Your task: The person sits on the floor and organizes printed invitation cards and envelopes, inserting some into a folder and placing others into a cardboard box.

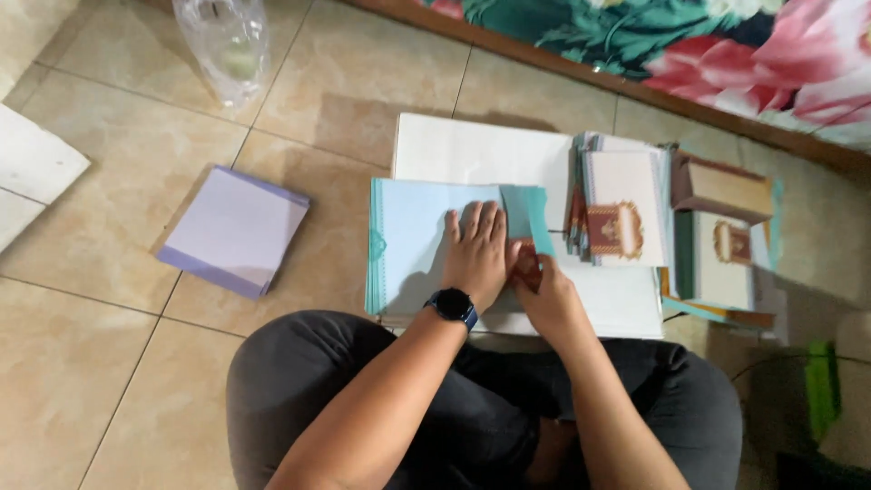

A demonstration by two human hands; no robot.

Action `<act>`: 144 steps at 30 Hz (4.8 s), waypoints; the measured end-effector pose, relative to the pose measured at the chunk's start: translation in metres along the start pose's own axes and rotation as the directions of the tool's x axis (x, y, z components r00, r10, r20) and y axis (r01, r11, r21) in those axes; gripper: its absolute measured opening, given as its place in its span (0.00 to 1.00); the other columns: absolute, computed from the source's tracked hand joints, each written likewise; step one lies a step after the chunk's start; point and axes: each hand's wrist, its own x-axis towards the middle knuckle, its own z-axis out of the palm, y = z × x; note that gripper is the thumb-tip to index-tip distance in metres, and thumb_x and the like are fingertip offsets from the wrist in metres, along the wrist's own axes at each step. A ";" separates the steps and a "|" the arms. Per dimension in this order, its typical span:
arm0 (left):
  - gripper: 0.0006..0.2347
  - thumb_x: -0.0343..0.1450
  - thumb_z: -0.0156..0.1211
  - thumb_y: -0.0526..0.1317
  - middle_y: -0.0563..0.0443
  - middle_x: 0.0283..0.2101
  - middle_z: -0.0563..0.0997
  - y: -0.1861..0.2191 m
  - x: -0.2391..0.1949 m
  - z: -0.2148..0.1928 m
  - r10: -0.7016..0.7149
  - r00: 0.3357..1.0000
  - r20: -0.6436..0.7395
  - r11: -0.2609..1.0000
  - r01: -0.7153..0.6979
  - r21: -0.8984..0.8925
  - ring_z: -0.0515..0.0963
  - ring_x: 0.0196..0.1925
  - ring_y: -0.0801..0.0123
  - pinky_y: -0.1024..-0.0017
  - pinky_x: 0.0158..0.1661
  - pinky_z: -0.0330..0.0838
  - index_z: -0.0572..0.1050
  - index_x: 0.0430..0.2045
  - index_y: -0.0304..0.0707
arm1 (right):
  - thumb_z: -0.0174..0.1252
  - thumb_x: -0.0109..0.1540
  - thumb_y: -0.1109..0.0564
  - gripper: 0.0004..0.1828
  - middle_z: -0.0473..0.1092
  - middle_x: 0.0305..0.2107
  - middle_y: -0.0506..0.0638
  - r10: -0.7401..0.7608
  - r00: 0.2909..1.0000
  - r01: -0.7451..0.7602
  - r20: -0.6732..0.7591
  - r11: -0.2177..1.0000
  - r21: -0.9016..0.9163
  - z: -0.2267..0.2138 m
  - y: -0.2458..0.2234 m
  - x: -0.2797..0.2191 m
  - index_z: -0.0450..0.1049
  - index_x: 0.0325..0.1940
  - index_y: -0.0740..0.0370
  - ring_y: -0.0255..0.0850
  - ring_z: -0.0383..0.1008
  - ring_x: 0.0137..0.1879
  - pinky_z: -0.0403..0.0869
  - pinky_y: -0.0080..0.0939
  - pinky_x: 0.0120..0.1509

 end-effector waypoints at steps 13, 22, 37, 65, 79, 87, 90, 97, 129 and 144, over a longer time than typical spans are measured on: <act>0.17 0.77 0.47 0.37 0.34 0.59 0.72 -0.001 0.008 -0.085 -0.022 0.762 -0.647 0.884 -0.288 -0.368 0.74 0.62 0.40 0.52 0.60 0.70 0.66 0.61 0.30 | 0.52 0.60 0.67 0.28 0.73 0.44 0.66 -0.488 0.784 0.420 -0.385 0.872 -0.249 -0.023 -0.048 -0.060 0.73 0.66 0.67 0.66 0.76 0.49 0.78 0.56 0.45; 0.15 0.74 0.48 0.52 0.55 0.58 0.79 -0.038 0.018 -0.008 0.177 0.982 -0.069 0.984 -0.177 0.000 0.67 0.68 0.50 0.39 0.63 0.53 0.80 0.49 0.57 | 0.69 0.53 0.41 0.34 0.73 0.47 0.59 -0.597 0.802 0.582 0.019 0.775 -0.246 -0.006 -0.042 -0.050 0.76 0.57 0.63 0.62 0.75 0.52 0.78 0.58 0.50; 0.28 0.77 0.30 0.48 0.41 0.79 0.41 -0.029 0.013 -0.013 0.001 0.948 0.319 0.957 -0.094 0.274 0.34 0.80 0.50 0.47 0.73 0.21 0.46 0.73 0.33 | 0.30 0.70 0.47 0.36 0.37 0.78 0.58 -0.476 0.819 0.573 0.320 0.657 -0.490 -0.006 -0.042 0.094 0.40 0.82 0.60 0.53 0.36 0.83 0.41 0.53 0.82; 0.28 0.76 0.36 0.40 0.37 0.78 0.40 -0.029 0.017 -0.008 -0.050 0.980 0.192 0.989 0.021 0.149 0.36 0.80 0.45 0.41 0.73 0.30 0.44 0.74 0.36 | 0.59 0.61 0.34 0.30 0.79 0.38 0.52 -0.010 0.998 0.013 0.058 0.999 -0.043 0.000 0.015 0.028 0.69 0.61 0.49 0.55 0.80 0.50 0.75 0.57 0.55; 0.23 0.77 0.40 0.50 0.39 0.74 0.54 -0.008 0.007 -0.015 0.172 0.956 0.237 0.981 -0.187 0.044 0.48 0.77 0.40 0.34 0.69 0.36 0.62 0.67 0.45 | 0.57 0.65 0.62 0.08 0.66 0.31 0.64 -0.187 0.660 0.164 -0.728 0.981 -0.104 -0.088 0.181 0.103 0.77 0.47 0.64 0.62 0.71 0.41 0.70 0.56 0.44; 0.31 0.74 0.38 0.62 0.41 0.78 0.47 0.002 0.002 -0.045 0.144 0.920 0.364 0.986 -0.164 0.024 0.41 0.79 0.43 0.40 0.71 0.30 0.55 0.72 0.54 | 0.61 0.66 0.52 0.20 0.72 0.42 0.66 -0.363 0.710 0.194 -0.604 0.925 -0.328 -0.046 0.111 0.060 0.75 0.55 0.69 0.65 0.73 0.50 0.72 0.57 0.54; 0.31 0.73 0.44 0.62 0.41 0.77 0.49 0.002 0.003 -0.040 0.136 0.927 0.349 0.989 -0.147 0.003 0.41 0.79 0.43 0.40 0.71 0.30 0.57 0.72 0.55 | 0.53 0.68 0.41 0.30 0.69 0.59 0.65 -0.331 0.878 0.215 -0.346 0.918 -0.333 -0.021 0.035 0.011 0.72 0.61 0.68 0.66 0.69 0.63 0.73 0.65 0.59; 0.31 0.73 0.42 0.62 0.42 0.77 0.48 -0.009 0.005 -0.017 0.134 0.939 0.316 0.990 -0.139 -0.007 0.42 0.79 0.45 0.40 0.72 0.31 0.57 0.72 0.53 | 0.49 0.68 0.41 0.38 0.54 0.71 0.68 -0.255 0.962 0.219 -0.099 0.936 -0.275 -0.037 -0.017 -0.017 0.57 0.74 0.69 0.64 0.52 0.77 0.59 0.64 0.74; 0.28 0.72 0.44 0.48 0.39 0.72 0.61 -0.011 0.005 0.021 0.153 0.988 0.026 0.974 -0.155 0.162 0.52 0.76 0.47 0.42 0.71 0.39 0.61 0.65 0.26 | 0.42 0.68 0.44 0.36 0.52 0.74 0.57 -0.547 0.835 0.514 0.064 0.732 -0.447 -0.002 0.041 -0.061 0.51 0.76 0.67 0.48 0.48 0.80 0.48 0.54 0.78; 0.24 0.77 0.37 0.39 0.35 0.68 0.66 -0.013 0.014 0.010 0.071 0.996 -0.060 0.991 -0.077 -0.108 0.66 0.71 0.48 0.46 0.67 0.55 0.54 0.71 0.31 | 0.59 0.60 0.46 0.29 0.75 0.45 0.68 -0.008 0.999 0.013 -0.048 0.994 0.107 0.004 -0.003 0.011 0.64 0.63 0.53 0.67 0.75 0.56 0.73 0.65 0.59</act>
